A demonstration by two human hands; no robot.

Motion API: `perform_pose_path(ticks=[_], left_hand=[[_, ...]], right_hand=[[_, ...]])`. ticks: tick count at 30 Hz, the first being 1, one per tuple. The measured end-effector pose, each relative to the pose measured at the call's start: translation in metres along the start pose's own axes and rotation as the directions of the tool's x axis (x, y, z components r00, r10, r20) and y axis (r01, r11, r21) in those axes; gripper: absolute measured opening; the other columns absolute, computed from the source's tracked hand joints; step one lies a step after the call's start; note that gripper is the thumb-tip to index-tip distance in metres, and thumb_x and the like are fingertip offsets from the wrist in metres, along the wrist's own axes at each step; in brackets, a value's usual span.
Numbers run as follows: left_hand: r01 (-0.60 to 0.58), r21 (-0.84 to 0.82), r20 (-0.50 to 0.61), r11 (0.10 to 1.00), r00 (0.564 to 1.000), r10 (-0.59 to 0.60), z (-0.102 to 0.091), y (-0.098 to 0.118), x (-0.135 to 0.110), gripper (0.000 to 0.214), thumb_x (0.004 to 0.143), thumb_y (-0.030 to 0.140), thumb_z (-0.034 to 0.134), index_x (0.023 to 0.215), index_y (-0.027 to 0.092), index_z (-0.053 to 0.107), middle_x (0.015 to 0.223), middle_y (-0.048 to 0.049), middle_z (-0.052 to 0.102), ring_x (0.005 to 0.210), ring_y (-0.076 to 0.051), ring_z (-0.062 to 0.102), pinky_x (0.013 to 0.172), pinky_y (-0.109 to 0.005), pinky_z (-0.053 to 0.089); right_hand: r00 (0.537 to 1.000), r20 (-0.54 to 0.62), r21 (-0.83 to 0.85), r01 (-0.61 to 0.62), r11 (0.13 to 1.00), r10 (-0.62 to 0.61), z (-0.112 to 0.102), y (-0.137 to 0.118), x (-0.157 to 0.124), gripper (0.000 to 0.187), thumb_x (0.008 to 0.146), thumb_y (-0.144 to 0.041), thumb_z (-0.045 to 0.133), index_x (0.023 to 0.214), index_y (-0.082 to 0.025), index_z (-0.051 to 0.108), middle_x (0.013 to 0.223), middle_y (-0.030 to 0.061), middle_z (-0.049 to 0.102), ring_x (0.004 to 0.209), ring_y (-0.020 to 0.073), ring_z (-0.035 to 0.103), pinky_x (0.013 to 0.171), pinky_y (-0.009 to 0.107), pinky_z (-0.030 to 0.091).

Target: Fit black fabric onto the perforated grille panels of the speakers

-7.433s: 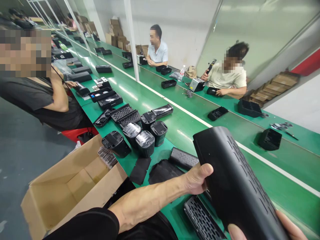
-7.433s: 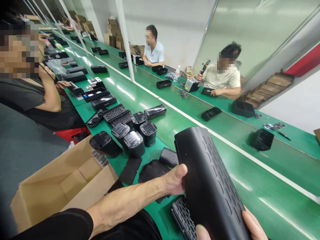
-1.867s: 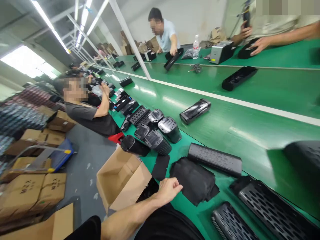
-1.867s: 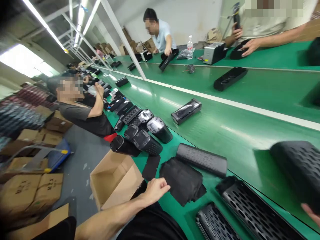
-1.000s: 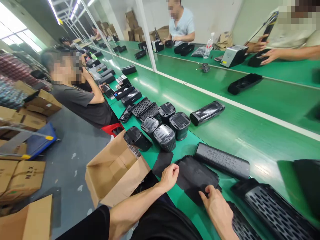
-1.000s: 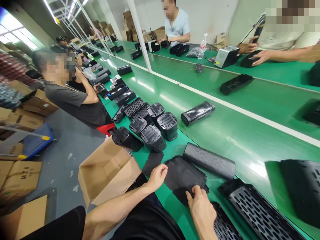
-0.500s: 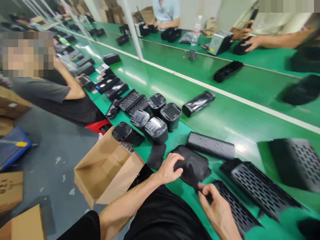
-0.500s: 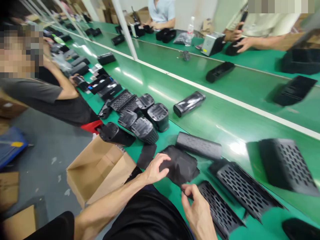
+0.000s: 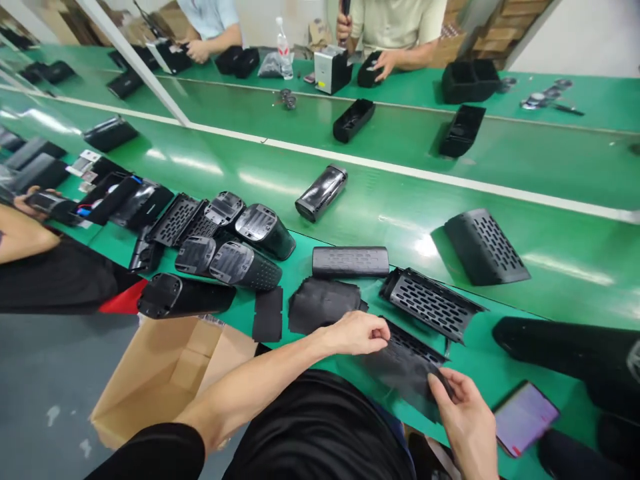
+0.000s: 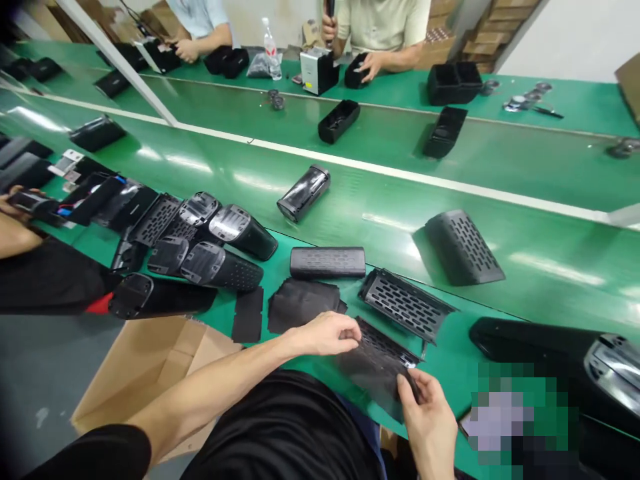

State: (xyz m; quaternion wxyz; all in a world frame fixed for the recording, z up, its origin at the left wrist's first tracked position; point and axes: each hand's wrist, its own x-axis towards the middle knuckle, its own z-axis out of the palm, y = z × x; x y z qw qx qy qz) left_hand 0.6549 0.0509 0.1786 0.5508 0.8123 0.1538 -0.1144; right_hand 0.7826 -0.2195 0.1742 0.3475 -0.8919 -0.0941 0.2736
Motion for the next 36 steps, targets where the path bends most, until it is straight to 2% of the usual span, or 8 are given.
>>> perform_pose_path(ticks=[3,6,10,13,19,25,31,36], left_hand=[[0.060,0.102,-0.101,0.993,0.994,-0.050,0.021,0.009,0.024,0.015,0.097,0.026,0.068,0.110,0.025,0.074,0.113,-0.0039,0.077,0.111,-0.024,0.068,0.094,-0.036,0.053],[0.156,0.143,-0.211,0.977,0.970,-0.124,0.036,0.005,0.030,0.023,0.097,0.026,0.069,0.120,0.024,0.069,0.124,-0.0087,0.071,0.122,-0.028,0.063,0.100,-0.041,0.054],[0.255,0.108,-0.306,0.961,0.928,-0.212,0.041,-0.011,0.028,0.033,0.097,0.027,0.070,0.130,0.023,0.065,0.128,-0.0085,0.066,0.121,-0.027,0.063,0.101,-0.041,0.055],[0.241,0.065,-0.292,0.968,0.933,-0.212,0.040,-0.017,0.032,0.021,0.098,0.028,0.070,0.119,0.026,0.071,0.119,-0.0054,0.067,0.117,-0.025,0.062,0.101,-0.039,0.054],[0.162,-0.115,-0.275,0.980,0.943,-0.189,0.022,-0.011,0.029,0.007,0.094,0.028,0.072,0.097,0.022,0.070,0.106,-0.0042,0.069,0.107,-0.022,0.060,0.103,-0.037,0.049],[0.177,-0.415,-0.216,0.892,0.934,-0.285,-0.008,0.014,0.001,0.029,0.097,0.045,0.065,0.116,0.024,0.060,0.079,0.0082,0.053,0.063,-0.010,0.046,0.064,-0.024,0.041],[0.156,-0.569,-0.206,0.807,0.924,-0.323,-0.031,0.032,-0.029,0.035,0.088,0.038,0.067,0.118,0.021,0.062,0.082,0.0080,0.043,0.057,-0.007,0.040,0.055,-0.022,0.032],[0.077,-0.609,-0.250,0.789,0.926,-0.283,-0.052,0.044,-0.055,0.036,0.088,0.028,0.063,0.122,0.017,0.068,0.078,0.0074,0.033,0.061,-0.008,0.031,0.057,-0.022,0.028]], right_hand=[[0.993,-0.075,-0.124,-0.100,0.987,0.091,-0.003,0.030,0.017,0.055,0.092,-0.072,0.071,0.105,-0.019,0.067,0.093,0.0051,0.069,0.084,0.0233,0.067,0.086,0.044,0.057],[0.980,-0.152,-0.206,-0.158,0.966,0.128,-0.005,0.048,0.027,0.055,0.088,-0.070,0.075,0.109,-0.019,0.065,0.094,0.0042,0.066,0.083,0.0229,0.064,0.087,0.045,0.054],[0.986,-0.159,-0.210,-0.090,0.973,0.057,-0.004,0.054,0.038,0.072,0.086,-0.079,0.069,0.126,-0.019,0.064,0.107,0.0076,0.065,0.091,0.0247,0.064,0.088,0.044,0.052],[0.991,-0.132,-0.209,-0.037,0.977,0.009,-0.002,0.049,0.046,0.072,0.088,-0.085,0.059,0.116,-0.020,0.071,0.104,0.0079,0.063,0.095,0.0260,0.061,0.093,0.047,0.049],[0.993,-0.026,-0.039,-0.120,0.992,0.119,-0.017,0.025,0.043,0.072,0.079,-0.087,0.068,0.108,-0.020,0.069,0.100,0.0062,0.069,0.072,0.0195,0.056,0.079,0.041,0.049],[0.969,0.159,0.294,-0.230,0.928,0.190,-0.025,-0.026,0.022,0.075,0.072,-0.085,0.081,0.109,-0.022,0.061,0.083,0.0028,0.068,0.076,0.0226,0.063,0.064,0.031,0.051],[0.945,0.216,0.445,-0.318,0.837,0.245,-0.023,-0.067,0.010,0.081,0.058,-0.071,0.099,0.114,-0.022,0.067,0.085,0.0004,0.066,0.075,0.0155,0.059,0.060,0.019,0.051],[0.908,0.289,0.454,-0.410,0.791,0.304,-0.019,-0.091,0.004,0.081,0.052,-0.070,0.102,0.107,-0.021,0.069,0.090,0.0055,0.071,0.076,0.0211,0.066,0.061,0.024,0.057]])
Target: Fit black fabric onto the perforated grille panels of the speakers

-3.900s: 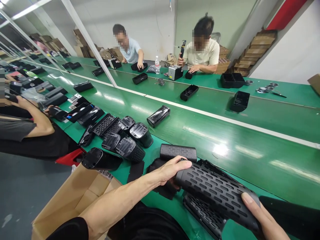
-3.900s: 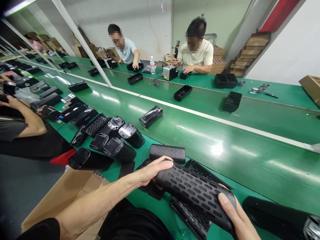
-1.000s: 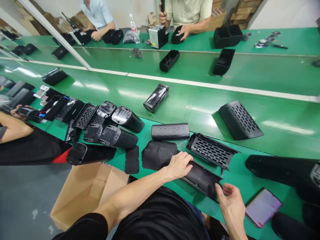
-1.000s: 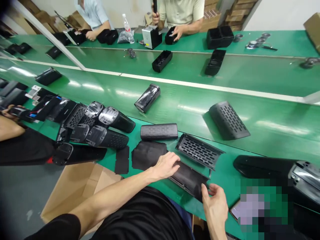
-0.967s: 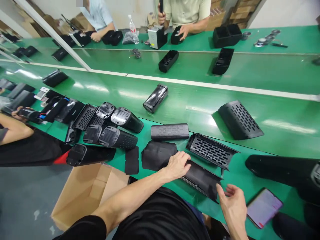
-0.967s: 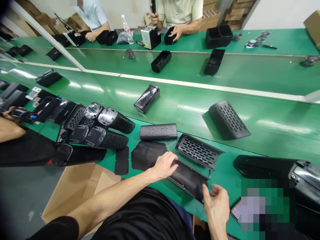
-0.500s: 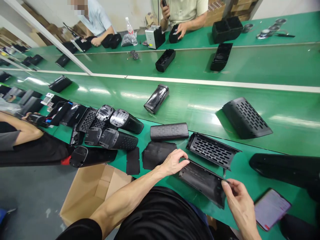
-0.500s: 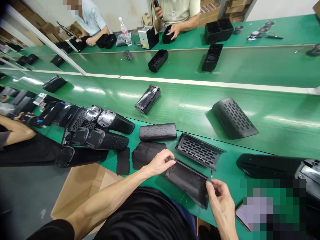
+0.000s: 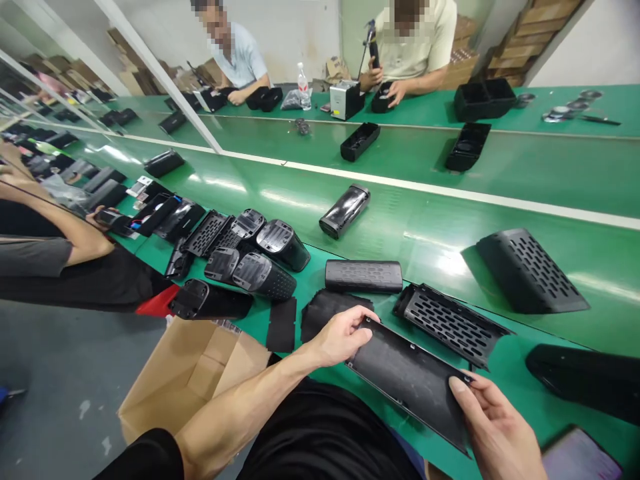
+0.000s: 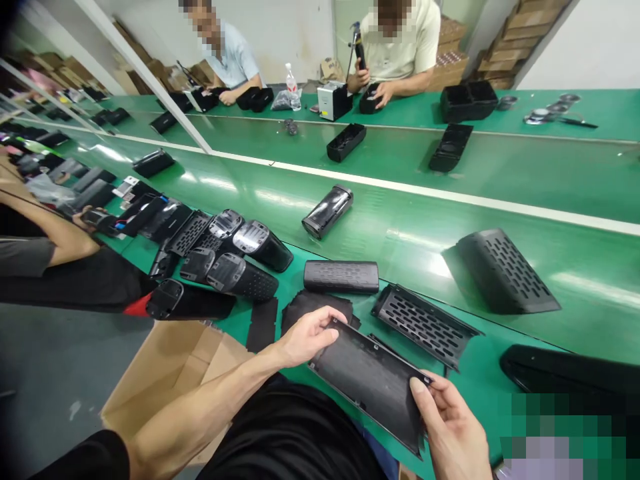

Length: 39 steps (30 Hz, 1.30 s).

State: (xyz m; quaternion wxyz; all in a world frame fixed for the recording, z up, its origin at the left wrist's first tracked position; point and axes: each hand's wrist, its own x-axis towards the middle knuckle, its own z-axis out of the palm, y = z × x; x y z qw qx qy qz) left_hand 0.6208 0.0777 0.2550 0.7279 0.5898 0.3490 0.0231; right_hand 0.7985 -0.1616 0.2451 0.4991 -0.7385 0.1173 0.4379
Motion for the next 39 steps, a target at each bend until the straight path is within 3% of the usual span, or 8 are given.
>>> perform_pose_path(ticks=[3,8,13,19,24,28,34,39], left_hand=[[-0.028,-0.038,-0.025,0.999,0.999,0.027,-0.009,0.003,-0.010,0.038,0.089,0.027,0.062,0.124,0.016,0.070,0.077,0.0063,0.037,0.067,-0.009,0.034,0.062,-0.022,0.029],[-0.055,-0.138,-0.057,0.989,0.997,0.047,-0.018,-0.007,-0.018,0.042,0.092,0.034,0.065,0.129,0.016,0.069,0.088,0.0009,0.058,0.075,-0.012,0.047,0.072,-0.025,0.037],[-0.059,-0.238,-0.071,0.969,0.997,0.044,-0.025,-0.016,-0.024,0.045,0.093,0.045,0.072,0.129,0.017,0.070,0.093,-0.0017,0.065,0.077,-0.012,0.054,0.075,-0.025,0.043],[-0.077,-0.361,0.004,0.929,0.996,0.084,-0.033,-0.019,-0.029,0.074,0.082,0.051,0.088,0.143,0.017,0.063,0.115,-0.0096,0.072,0.100,-0.019,0.067,0.094,-0.032,0.052],[-0.106,-0.369,0.006,0.923,0.993,0.116,-0.037,-0.012,-0.033,0.069,0.089,0.046,0.085,0.148,0.020,0.063,0.124,-0.0107,0.072,0.107,-0.019,0.067,0.095,-0.028,0.051],[-0.104,-0.396,0.042,0.912,0.991,0.131,-0.040,-0.006,-0.035,0.065,0.093,0.043,0.083,0.151,0.021,0.062,0.125,-0.0108,0.074,0.108,-0.019,0.069,0.098,-0.030,0.052],[-0.106,-0.414,0.088,0.904,0.984,0.156,-0.045,-0.006,-0.033,0.072,0.086,0.031,0.087,0.154,0.026,0.061,0.138,-0.0124,0.072,0.123,-0.023,0.068,0.104,-0.031,0.051],[-0.113,-0.374,0.081,0.920,0.985,0.154,-0.045,-0.005,-0.031,0.070,0.091,0.035,0.083,0.156,0.023,0.059,0.139,-0.0142,0.072,0.125,-0.025,0.068,0.104,-0.032,0.052]], right_hand=[[1.000,-0.014,0.003,-0.006,1.000,0.006,0.011,-0.006,-0.006,0.078,0.053,-0.071,0.102,0.104,-0.023,0.068,0.086,0.0037,0.070,0.070,0.0181,0.062,0.055,0.021,0.053],[0.999,-0.022,0.011,0.036,0.999,-0.036,0.024,-0.010,-0.012,0.078,0.050,-0.066,0.105,0.104,-0.025,0.066,0.087,0.0003,0.067,0.072,0.0161,0.060,0.056,0.018,0.052],[0.999,-0.013,-0.021,0.052,0.998,-0.053,0.030,-0.009,-0.013,0.074,0.053,-0.062,0.105,0.103,-0.024,0.065,0.084,0.0009,0.062,0.067,0.0148,0.055,0.049,0.017,0.047],[0.994,0.073,-0.010,0.079,0.997,-0.078,0.024,-0.007,-0.014,0.076,0.057,-0.057,0.106,0.115,-0.027,0.067,0.104,0.0031,0.064,0.094,0.0203,0.063,0.073,0.019,0.059],[0.990,0.042,0.021,0.131,0.991,-0.132,0.022,-0.007,-0.026,0.081,0.055,-0.051,0.108,0.123,-0.030,0.069,0.116,0.0049,0.064,0.127,0.0237,0.059,0.082,0.010,0.054],[0.977,0.132,0.042,0.163,0.986,-0.167,0.019,-0.005,-0.032,0.087,0.062,-0.049,0.106,0.139,-0.035,0.067,0.127,0.0063,0.066,0.127,0.0257,0.064,0.093,0.017,0.057],[0.941,0.269,0.071,0.195,0.978,-0.207,0.023,-0.017,-0.050,0.092,0.073,-0.049,0.100,0.154,-0.039,0.057,0.148,0.0087,0.062,0.130,0.0305,0.065,0.101,0.032,0.059],[0.954,0.276,0.069,0.104,0.992,-0.120,0.036,-0.034,-0.071,0.091,0.079,-0.053,0.095,0.157,-0.044,0.050,0.150,0.0042,0.060,0.136,0.0290,0.060,0.111,0.034,0.054]])
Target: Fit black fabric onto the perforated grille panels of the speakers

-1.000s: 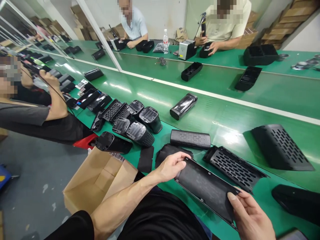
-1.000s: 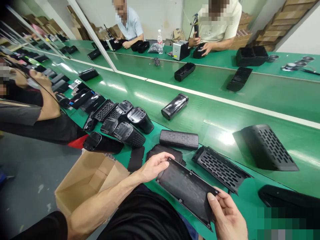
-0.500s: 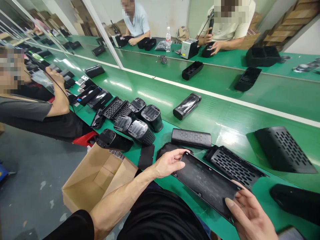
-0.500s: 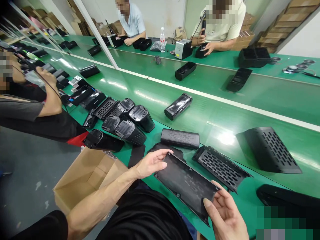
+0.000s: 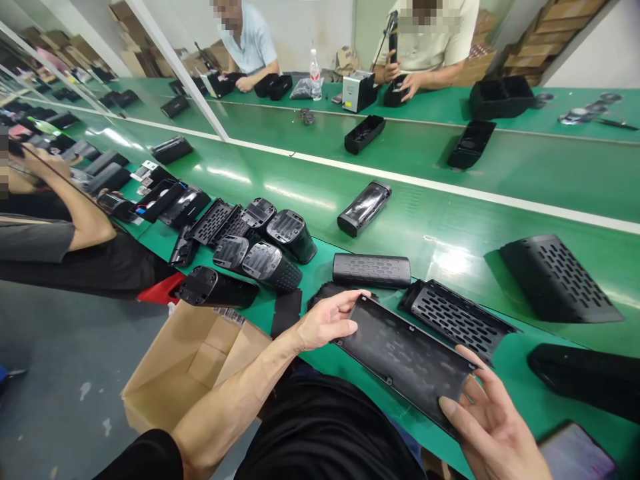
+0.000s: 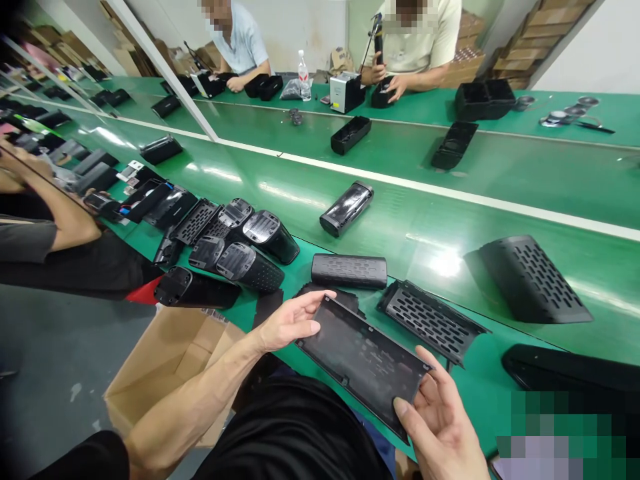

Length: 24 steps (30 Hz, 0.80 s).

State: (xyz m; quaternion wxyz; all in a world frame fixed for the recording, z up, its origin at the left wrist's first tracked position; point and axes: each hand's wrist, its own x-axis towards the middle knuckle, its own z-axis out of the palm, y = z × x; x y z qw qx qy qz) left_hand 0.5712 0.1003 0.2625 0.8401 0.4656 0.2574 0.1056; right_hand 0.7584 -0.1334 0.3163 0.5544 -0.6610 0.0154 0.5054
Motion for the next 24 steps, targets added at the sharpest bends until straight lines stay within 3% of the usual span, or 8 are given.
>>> perform_pose_path(ticks=[4,7,9,12,16,20,24], left_hand=[[-0.023,-0.001,0.010,1.000,1.000,0.023,0.003,0.003,0.002,0.068,0.092,0.037,0.083,0.155,0.024,0.061,0.146,-0.0146,0.069,0.128,-0.025,0.067,0.107,-0.032,0.051],[-0.011,0.001,0.011,1.000,1.000,0.011,0.005,0.005,0.004,0.067,0.093,0.036,0.083,0.155,0.023,0.061,0.146,-0.0154,0.069,0.127,-0.025,0.067,0.104,-0.031,0.051],[-0.007,0.011,0.006,1.000,1.000,0.007,0.006,0.005,0.005,0.067,0.093,0.036,0.083,0.155,0.024,0.062,0.145,-0.0150,0.070,0.125,-0.025,0.067,0.103,-0.030,0.050],[-0.001,-0.008,0.000,1.000,1.000,0.001,0.006,0.002,0.006,0.067,0.091,0.035,0.084,0.154,0.024,0.063,0.141,-0.0139,0.072,0.123,-0.025,0.066,0.103,-0.031,0.049],[0.014,-0.080,0.008,0.997,1.000,-0.013,0.005,-0.003,0.007,0.068,0.089,0.033,0.085,0.152,0.024,0.064,0.139,-0.0127,0.072,0.125,-0.026,0.066,0.106,-0.033,0.048],[0.021,-0.097,-0.003,0.995,1.000,-0.021,0.006,-0.005,0.009,0.066,0.088,0.033,0.085,0.150,0.025,0.066,0.137,-0.0107,0.072,0.122,-0.024,0.065,0.103,-0.031,0.048],[0.019,-0.066,-0.029,0.998,0.999,-0.021,0.006,-0.004,0.010,0.064,0.088,0.033,0.083,0.149,0.024,0.067,0.136,-0.0101,0.071,0.123,-0.024,0.061,0.100,-0.029,0.046]], right_hand=[[0.999,-0.002,0.060,-0.052,0.997,0.052,-0.016,0.013,0.009,0.090,0.075,-0.048,0.099,0.151,-0.035,0.054,0.154,0.0105,0.059,0.139,0.0344,0.059,0.105,0.041,0.059],[0.984,-0.099,0.048,-0.145,0.988,0.149,-0.022,0.017,0.009,0.105,0.070,-0.051,0.100,0.158,-0.031,0.046,0.161,0.0137,0.054,0.148,0.0375,0.050,0.108,0.044,0.058],[0.970,-0.155,0.033,-0.184,0.982,0.187,-0.016,0.013,0.003,0.111,0.073,-0.054,0.098,0.164,-0.031,0.039,0.163,0.0125,0.052,0.151,0.0362,0.046,0.114,0.045,0.052],[0.975,-0.137,0.040,-0.169,0.985,0.173,-0.006,0.007,-0.003,0.114,0.076,-0.056,0.096,0.168,-0.034,0.033,0.167,0.0089,0.048,0.152,0.0339,0.045,0.120,0.044,0.047],[0.953,-0.137,0.129,-0.254,0.958,0.271,-0.008,0.009,0.001,0.136,0.064,-0.051,0.105,0.171,-0.037,0.022,0.166,0.0083,0.048,0.144,0.0339,0.054,0.112,0.038,0.055],[0.966,-0.067,0.184,-0.234,0.955,0.250,-0.010,0.012,0.007,0.117,0.073,-0.046,0.103,0.167,-0.042,0.033,0.155,0.0013,0.059,0.127,0.0250,0.066,0.113,0.033,0.053],[0.981,0.028,0.143,-0.196,0.970,0.194,-0.010,0.014,0.008,0.103,0.072,-0.043,0.103,0.159,-0.037,0.048,0.149,0.0043,0.063,0.127,0.0254,0.066,0.107,0.031,0.057]])
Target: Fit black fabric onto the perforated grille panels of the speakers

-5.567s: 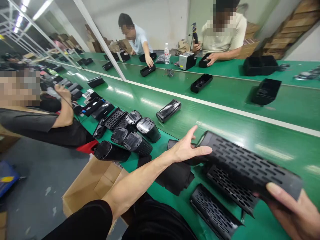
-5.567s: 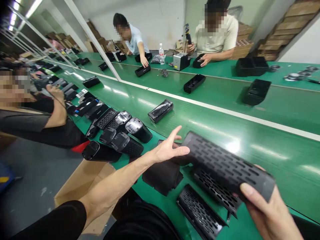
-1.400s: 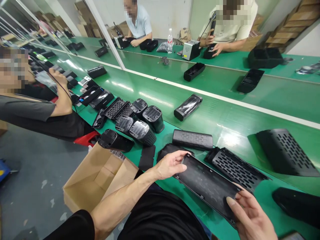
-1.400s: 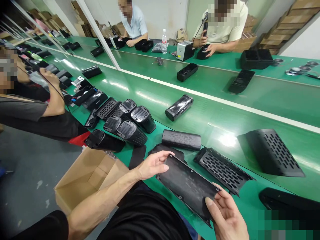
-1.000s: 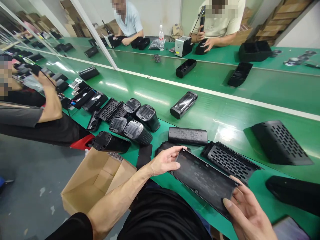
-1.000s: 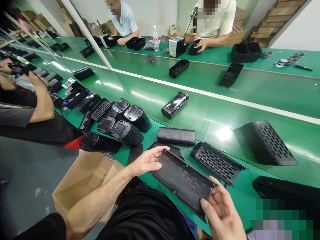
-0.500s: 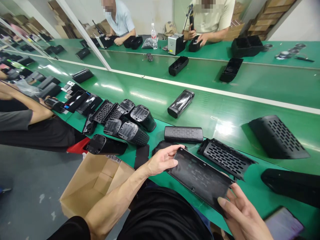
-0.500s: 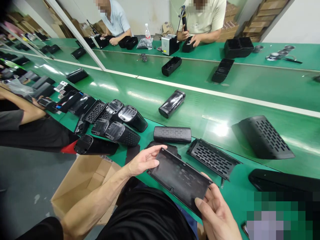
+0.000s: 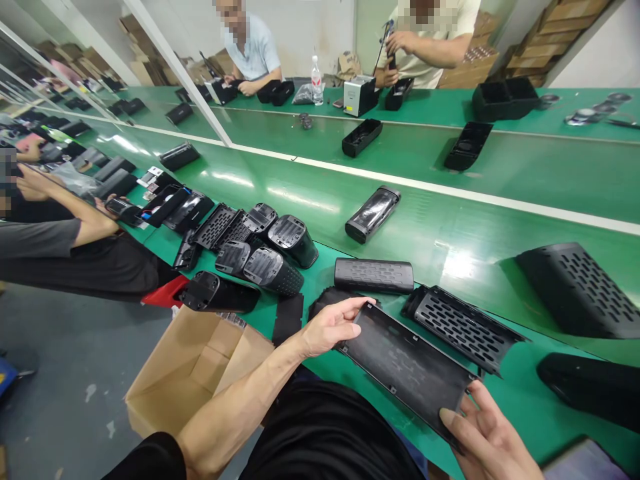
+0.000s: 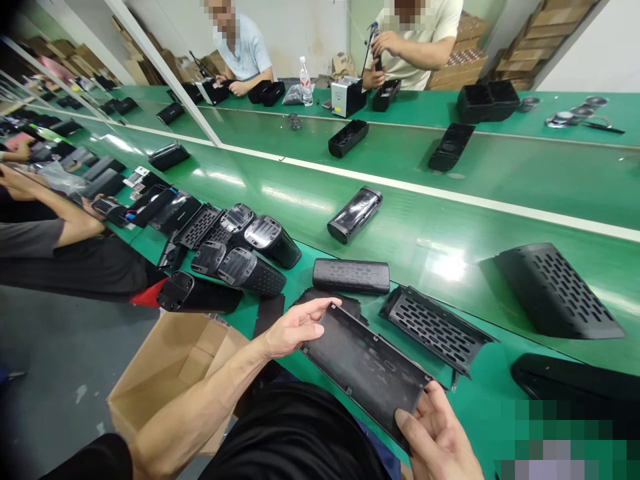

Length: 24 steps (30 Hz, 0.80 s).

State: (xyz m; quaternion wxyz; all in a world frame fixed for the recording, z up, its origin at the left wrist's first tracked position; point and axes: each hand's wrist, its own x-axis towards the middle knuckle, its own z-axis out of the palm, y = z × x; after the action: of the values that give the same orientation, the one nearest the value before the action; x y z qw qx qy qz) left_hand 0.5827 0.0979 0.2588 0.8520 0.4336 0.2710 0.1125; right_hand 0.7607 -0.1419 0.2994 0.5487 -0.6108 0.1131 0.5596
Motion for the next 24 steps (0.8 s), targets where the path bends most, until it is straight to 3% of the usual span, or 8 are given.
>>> perform_pose_path(ticks=[3,5,8,10,14,18,21,24], left_hand=[[0.019,-0.014,-0.003,1.000,1.000,-0.019,0.000,0.001,0.000,0.066,0.086,0.034,0.083,0.150,0.023,0.066,0.133,-0.0100,0.072,0.120,-0.024,0.061,0.099,-0.030,0.046],[0.024,-0.022,-0.004,0.999,1.000,-0.024,-0.001,0.000,0.000,0.067,0.086,0.034,0.084,0.149,0.023,0.067,0.131,-0.0100,0.072,0.118,-0.024,0.061,0.099,-0.030,0.046],[0.027,-0.018,-0.011,0.999,1.000,-0.027,-0.002,-0.001,-0.001,0.065,0.088,0.034,0.081,0.150,0.023,0.067,0.131,-0.0101,0.072,0.114,-0.022,0.061,0.095,-0.029,0.045],[0.030,0.004,-0.023,1.000,0.999,-0.030,-0.002,-0.001,-0.001,0.063,0.089,0.034,0.080,0.150,0.023,0.066,0.130,-0.0102,0.072,0.110,-0.021,0.060,0.092,-0.027,0.044],[0.048,0.048,-0.045,0.998,0.998,-0.046,-0.003,0.000,0.000,0.063,0.090,0.035,0.078,0.150,0.022,0.066,0.129,-0.0101,0.071,0.103,-0.020,0.058,0.087,-0.026,0.042],[0.027,0.047,-0.036,0.999,0.999,-0.025,-0.005,0.000,0.000,0.067,0.087,0.036,0.080,0.151,0.022,0.066,0.130,-0.0105,0.070,0.105,-0.021,0.057,0.086,-0.027,0.041],[0.018,0.041,-0.021,0.999,1.000,-0.017,-0.006,0.001,-0.001,0.066,0.087,0.035,0.079,0.151,0.023,0.066,0.126,-0.0094,0.070,0.105,-0.021,0.056,0.086,-0.027,0.041],[0.030,0.062,-0.051,0.998,0.998,-0.026,-0.006,0.003,0.000,0.062,0.087,0.033,0.078,0.148,0.023,0.068,0.120,-0.0081,0.071,0.099,-0.020,0.054,0.081,-0.026,0.038]], right_hand=[[1.000,0.023,-0.010,0.000,1.000,0.000,0.000,0.001,0.000,0.102,0.072,-0.043,0.103,0.158,-0.037,0.049,0.149,0.0041,0.063,0.130,0.0263,0.064,0.113,0.034,0.054],[0.998,-0.057,0.005,-0.012,1.000,0.012,0.001,0.002,0.000,0.106,0.070,-0.044,0.104,0.159,-0.040,0.046,0.152,0.0032,0.061,0.129,0.0262,0.065,0.112,0.033,0.054],[0.970,-0.225,0.012,-0.089,0.996,0.089,0.000,0.003,0.004,0.120,0.060,-0.047,0.106,0.161,-0.042,0.042,0.155,0.0035,0.059,0.127,0.0294,0.067,0.096,0.032,0.062],[0.954,-0.269,-0.003,-0.138,0.990,0.132,-0.003,0.004,0.008,0.126,0.053,-0.050,0.106,0.161,-0.042,0.043,0.153,0.0047,0.060,0.124,0.0324,0.068,0.085,0.033,0.065],[0.973,-0.212,-0.033,-0.103,0.994,0.094,-0.001,0.001,0.010,0.128,0.055,-0.048,0.105,0.164,-0.037,0.040,0.148,0.0089,0.063,0.123,0.0343,0.069,0.084,0.034,0.066],[0.969,-0.212,0.050,-0.119,0.992,0.127,0.008,-0.005,0.007,0.129,0.048,-0.043,0.108,0.160,-0.036,0.045,0.148,0.0063,0.064,0.134,0.0316,0.062,0.082,0.024,0.063],[0.921,-0.328,0.124,-0.179,0.976,0.211,0.012,-0.006,0.007,0.118,0.044,-0.050,0.110,0.148,-0.044,0.055,0.144,-0.0014,0.066,0.124,0.0258,0.067,0.070,0.018,0.060],[0.926,-0.336,0.088,-0.151,0.985,0.172,0.010,0.000,0.011,0.083,0.052,-0.056,0.108,0.121,-0.036,0.065,0.103,-0.0026,0.071,0.083,0.0182,0.068,0.054,0.016,0.052]])
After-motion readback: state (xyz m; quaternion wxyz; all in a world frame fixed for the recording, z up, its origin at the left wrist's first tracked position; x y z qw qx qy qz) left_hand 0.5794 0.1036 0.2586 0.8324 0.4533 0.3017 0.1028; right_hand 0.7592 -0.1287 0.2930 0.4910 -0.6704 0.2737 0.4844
